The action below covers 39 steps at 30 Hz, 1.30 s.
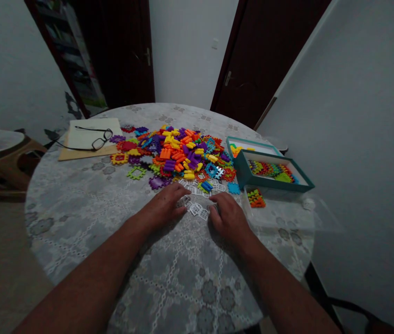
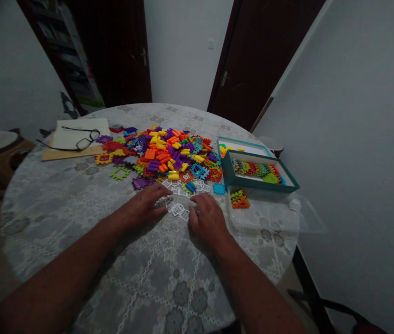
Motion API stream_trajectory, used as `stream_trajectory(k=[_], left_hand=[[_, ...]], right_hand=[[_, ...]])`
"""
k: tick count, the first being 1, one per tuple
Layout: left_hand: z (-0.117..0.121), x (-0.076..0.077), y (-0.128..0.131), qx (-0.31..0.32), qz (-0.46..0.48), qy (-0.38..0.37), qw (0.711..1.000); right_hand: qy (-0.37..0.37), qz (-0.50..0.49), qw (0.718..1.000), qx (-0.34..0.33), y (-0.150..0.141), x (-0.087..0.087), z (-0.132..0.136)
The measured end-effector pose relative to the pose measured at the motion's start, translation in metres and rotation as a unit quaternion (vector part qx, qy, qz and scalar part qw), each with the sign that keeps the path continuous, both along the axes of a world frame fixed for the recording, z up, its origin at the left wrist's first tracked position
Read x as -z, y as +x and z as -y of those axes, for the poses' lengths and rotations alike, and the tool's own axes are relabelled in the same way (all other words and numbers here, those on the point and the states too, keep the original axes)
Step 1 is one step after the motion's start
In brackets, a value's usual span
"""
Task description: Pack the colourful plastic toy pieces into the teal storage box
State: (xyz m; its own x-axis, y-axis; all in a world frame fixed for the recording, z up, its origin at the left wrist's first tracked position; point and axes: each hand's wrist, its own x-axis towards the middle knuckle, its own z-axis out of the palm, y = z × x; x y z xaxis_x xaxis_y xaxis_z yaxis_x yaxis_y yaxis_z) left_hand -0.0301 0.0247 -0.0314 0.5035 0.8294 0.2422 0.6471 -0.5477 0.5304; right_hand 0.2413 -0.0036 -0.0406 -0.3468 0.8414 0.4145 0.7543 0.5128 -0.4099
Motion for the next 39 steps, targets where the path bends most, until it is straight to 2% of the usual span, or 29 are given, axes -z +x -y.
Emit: stream_trajectory(k=[6, 13, 17, 21, 25, 33, 36, 39], left_hand=[[0.003, -0.010, -0.014, -0.034, -0.059, -0.019, 0.997], [-0.006, -0.005, -0.018, -0.048, -0.076, -0.053, 0.995], [-0.004, -0.004, -0.006, -0.021, -0.034, -0.054, 0.998], [0.001, -0.004, 0.006, 0.013, -0.008, -0.040, 0.999], [0.003, -0.006, 0.013, 0.020, -0.002, -0.056, 0.998], [0.003, -0.006, 0.015, 0.004, 0.016, -0.078, 0.997], [0.003, -0.008, 0.014, 0.006, 0.019, -0.093, 0.996], [0.002, -0.009, 0.012, -0.017, 0.039, -0.116, 0.992]], right_hand=[[-0.051, 0.134, 0.987, 0.075, 0.005, -0.004, 0.015], [-0.051, 0.081, 0.993, 0.072, 0.010, 0.006, 0.007], [-0.031, 0.048, 0.998, 0.029, 0.007, 0.009, 0.006], [-0.003, 0.017, 1.000, -0.024, -0.009, 0.006, 0.009], [-0.010, 0.022, 0.998, -0.063, -0.026, 0.005, 0.010], [-0.042, 0.060, 0.995, -0.062, -0.031, 0.009, 0.006], [-0.035, 0.048, 0.996, -0.066, -0.031, 0.006, 0.010], [-0.040, 0.057, 0.995, -0.075, -0.033, 0.001, 0.015]])
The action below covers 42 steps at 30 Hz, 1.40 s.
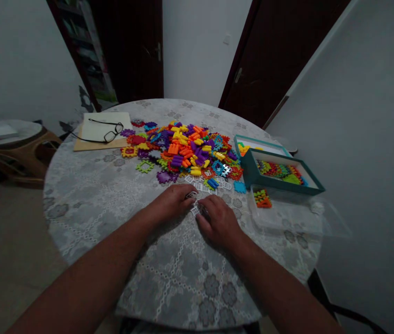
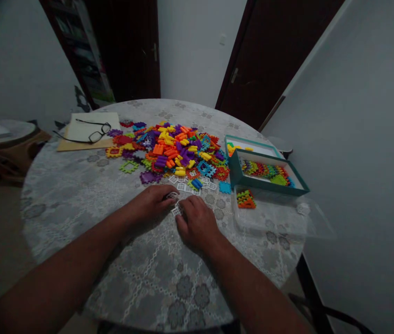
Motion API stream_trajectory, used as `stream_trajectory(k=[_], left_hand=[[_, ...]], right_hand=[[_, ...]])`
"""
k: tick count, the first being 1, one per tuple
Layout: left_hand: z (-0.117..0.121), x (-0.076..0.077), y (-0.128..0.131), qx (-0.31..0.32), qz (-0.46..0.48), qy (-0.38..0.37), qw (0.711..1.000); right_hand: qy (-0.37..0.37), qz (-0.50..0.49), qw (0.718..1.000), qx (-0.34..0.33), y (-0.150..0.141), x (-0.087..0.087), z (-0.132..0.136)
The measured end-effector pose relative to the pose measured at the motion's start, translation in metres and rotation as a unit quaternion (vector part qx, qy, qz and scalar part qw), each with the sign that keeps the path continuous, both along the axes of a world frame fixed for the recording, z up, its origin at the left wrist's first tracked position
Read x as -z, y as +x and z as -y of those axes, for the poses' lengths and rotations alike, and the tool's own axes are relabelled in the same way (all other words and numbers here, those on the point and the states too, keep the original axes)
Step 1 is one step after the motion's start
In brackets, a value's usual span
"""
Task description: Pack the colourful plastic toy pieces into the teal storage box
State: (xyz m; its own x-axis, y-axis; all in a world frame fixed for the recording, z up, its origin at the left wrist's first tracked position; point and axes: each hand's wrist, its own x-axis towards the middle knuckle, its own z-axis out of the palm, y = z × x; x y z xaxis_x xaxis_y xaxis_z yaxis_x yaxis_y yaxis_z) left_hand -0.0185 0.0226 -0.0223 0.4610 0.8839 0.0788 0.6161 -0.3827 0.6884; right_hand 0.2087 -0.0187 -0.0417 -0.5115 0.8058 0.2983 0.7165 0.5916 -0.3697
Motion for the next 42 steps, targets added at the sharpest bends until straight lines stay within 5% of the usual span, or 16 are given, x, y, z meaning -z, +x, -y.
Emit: stream_trajectory(k=[7, 14, 25, 30, 34, 42], left_hand=[[-0.005, 0.008, -0.007, -0.041, 0.063, -0.024, 0.997], [-0.009, 0.007, -0.009, -0.057, 0.074, -0.055, 0.994], [-0.008, 0.004, -0.013, -0.013, 0.099, -0.084, 0.991], [-0.008, -0.003, -0.021, 0.027, 0.097, -0.091, 0.991], [-0.009, 0.001, -0.021, 0.036, 0.122, -0.110, 0.986], [-0.018, -0.001, -0.027, -0.109, 0.144, -0.046, 0.983]], right_hand=[[-0.054, 0.021, 0.998, 0.011, -0.001, -0.009, 0.001], [-0.069, -0.056, 0.996, 0.025, 0.006, 0.001, -0.001], [-0.159, -0.145, 0.976, 0.019, 0.005, -0.015, -0.009], [-0.130, -0.108, 0.986, -0.011, -0.010, -0.023, -0.025], [-0.112, -0.105, 0.988, -0.003, -0.024, -0.011, -0.036], [0.021, -0.084, 0.996, 0.001, -0.032, 0.004, -0.027]])
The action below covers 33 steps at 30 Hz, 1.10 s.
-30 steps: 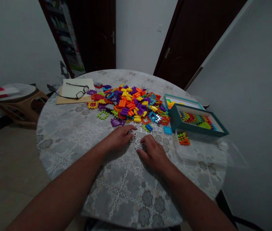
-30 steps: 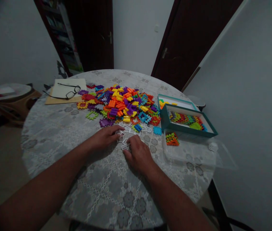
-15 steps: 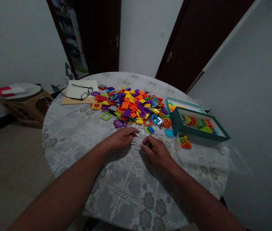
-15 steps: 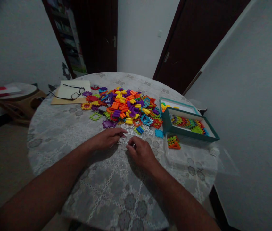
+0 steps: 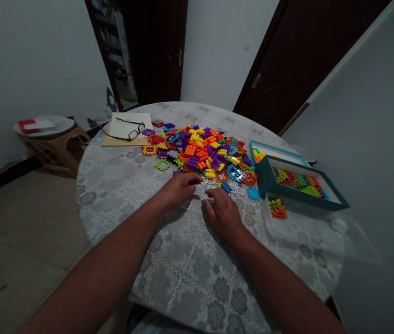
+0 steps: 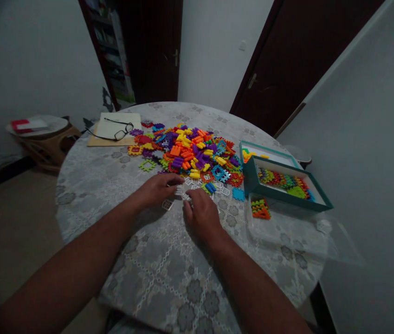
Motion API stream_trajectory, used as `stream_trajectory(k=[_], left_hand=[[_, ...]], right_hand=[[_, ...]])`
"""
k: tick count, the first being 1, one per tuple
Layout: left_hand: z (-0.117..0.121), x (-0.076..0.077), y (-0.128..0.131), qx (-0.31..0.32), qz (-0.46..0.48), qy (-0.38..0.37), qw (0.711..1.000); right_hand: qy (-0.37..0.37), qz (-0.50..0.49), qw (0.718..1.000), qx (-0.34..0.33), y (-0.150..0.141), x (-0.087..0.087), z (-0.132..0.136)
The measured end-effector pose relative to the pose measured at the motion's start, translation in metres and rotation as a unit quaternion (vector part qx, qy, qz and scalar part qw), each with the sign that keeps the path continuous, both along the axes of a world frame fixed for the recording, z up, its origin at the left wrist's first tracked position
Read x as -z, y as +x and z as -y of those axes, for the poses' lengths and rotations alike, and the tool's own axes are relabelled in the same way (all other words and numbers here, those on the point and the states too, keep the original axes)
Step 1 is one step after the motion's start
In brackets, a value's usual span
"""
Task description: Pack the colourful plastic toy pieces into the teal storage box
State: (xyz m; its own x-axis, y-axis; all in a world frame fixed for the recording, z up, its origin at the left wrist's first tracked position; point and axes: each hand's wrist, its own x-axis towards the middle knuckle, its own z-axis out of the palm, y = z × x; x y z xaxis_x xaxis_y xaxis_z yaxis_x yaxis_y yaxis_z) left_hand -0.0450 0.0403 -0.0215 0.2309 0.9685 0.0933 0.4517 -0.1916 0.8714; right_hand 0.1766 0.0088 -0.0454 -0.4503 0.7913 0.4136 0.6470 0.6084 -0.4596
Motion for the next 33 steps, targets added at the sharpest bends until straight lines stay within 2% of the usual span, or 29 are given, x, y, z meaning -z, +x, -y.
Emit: stream_trajectory(k=[5, 8, 14, 20, 29, 33], left_hand=[[-0.004, -0.008, -0.009, -0.138, 0.068, 0.020, 0.988], [-0.004, -0.008, -0.008, -0.163, 0.075, 0.039, 0.983], [0.001, -0.010, 0.000, -0.117, 0.037, 0.037, 0.992], [0.005, -0.008, 0.006, -0.075, -0.008, 0.029, 0.997], [0.010, 0.002, 0.012, 0.014, -0.065, 0.022, 0.998], [0.013, -0.001, 0.012, 0.046, -0.087, 0.008, 0.995]], right_hand=[[0.024, 0.124, 0.988, -0.085, -0.015, -0.004, 0.014], [0.028, 0.156, 0.984, -0.082, -0.024, -0.003, 0.016], [0.012, 0.186, 0.979, -0.082, -0.024, -0.005, 0.015], [0.008, 0.159, 0.981, -0.114, -0.016, -0.010, 0.029], [-0.083, 0.115, 0.981, -0.132, -0.002, -0.027, 0.033], [-0.134, 0.038, 0.982, -0.125, 0.003, -0.028, 0.026]])
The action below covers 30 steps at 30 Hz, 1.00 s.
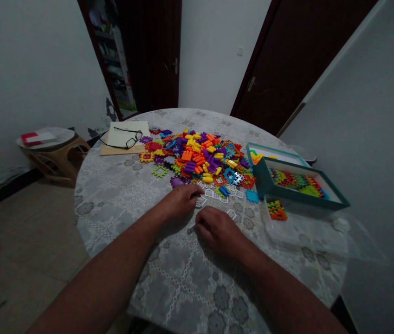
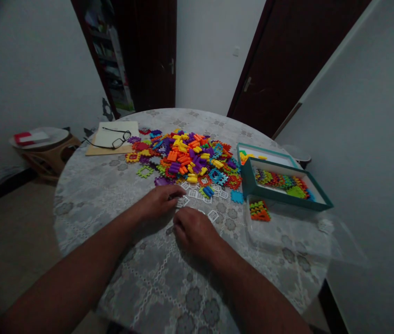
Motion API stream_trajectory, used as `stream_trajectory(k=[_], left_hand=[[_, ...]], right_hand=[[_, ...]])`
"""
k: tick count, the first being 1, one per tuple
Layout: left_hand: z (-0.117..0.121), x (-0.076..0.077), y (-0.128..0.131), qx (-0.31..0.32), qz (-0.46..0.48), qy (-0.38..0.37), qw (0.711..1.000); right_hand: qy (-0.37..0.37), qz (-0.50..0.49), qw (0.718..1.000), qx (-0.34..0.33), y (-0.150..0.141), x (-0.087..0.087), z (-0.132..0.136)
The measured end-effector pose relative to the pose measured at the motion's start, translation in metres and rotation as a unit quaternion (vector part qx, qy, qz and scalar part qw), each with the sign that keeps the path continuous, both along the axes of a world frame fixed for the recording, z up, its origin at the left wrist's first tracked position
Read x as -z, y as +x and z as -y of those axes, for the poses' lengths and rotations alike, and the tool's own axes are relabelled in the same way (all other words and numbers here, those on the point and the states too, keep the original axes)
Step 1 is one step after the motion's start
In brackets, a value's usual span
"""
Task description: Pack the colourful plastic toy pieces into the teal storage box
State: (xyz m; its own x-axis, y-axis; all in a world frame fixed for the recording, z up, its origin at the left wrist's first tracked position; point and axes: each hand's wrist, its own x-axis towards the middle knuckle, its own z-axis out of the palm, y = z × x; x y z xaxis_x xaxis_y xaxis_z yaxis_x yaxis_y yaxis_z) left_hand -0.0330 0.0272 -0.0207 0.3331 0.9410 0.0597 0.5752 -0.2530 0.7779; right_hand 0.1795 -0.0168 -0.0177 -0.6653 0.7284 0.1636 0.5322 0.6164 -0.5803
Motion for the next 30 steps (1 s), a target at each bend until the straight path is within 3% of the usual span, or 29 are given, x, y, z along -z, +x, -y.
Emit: stream_trajectory(k=[8, 20, 25, 30], left_hand=[[0.000, -0.001, 0.000, 0.023, 0.012, -0.012, 1.000], [0.000, -0.004, -0.002, 0.081, 0.032, -0.049, 0.995], [-0.002, 0.001, -0.002, 0.035, 0.025, -0.024, 0.999], [-0.009, -0.003, -0.012, -0.058, 0.035, 0.010, 0.998]], right_hand=[[0.009, -0.060, 0.989, 0.136, 0.010, 0.013, -0.023], [0.051, -0.066, 0.982, 0.169, 0.002, 0.026, -0.028], [0.045, -0.068, 0.982, 0.169, 0.003, 0.030, -0.034], [0.132, -0.009, 0.975, 0.180, 0.002, 0.033, -0.037]])
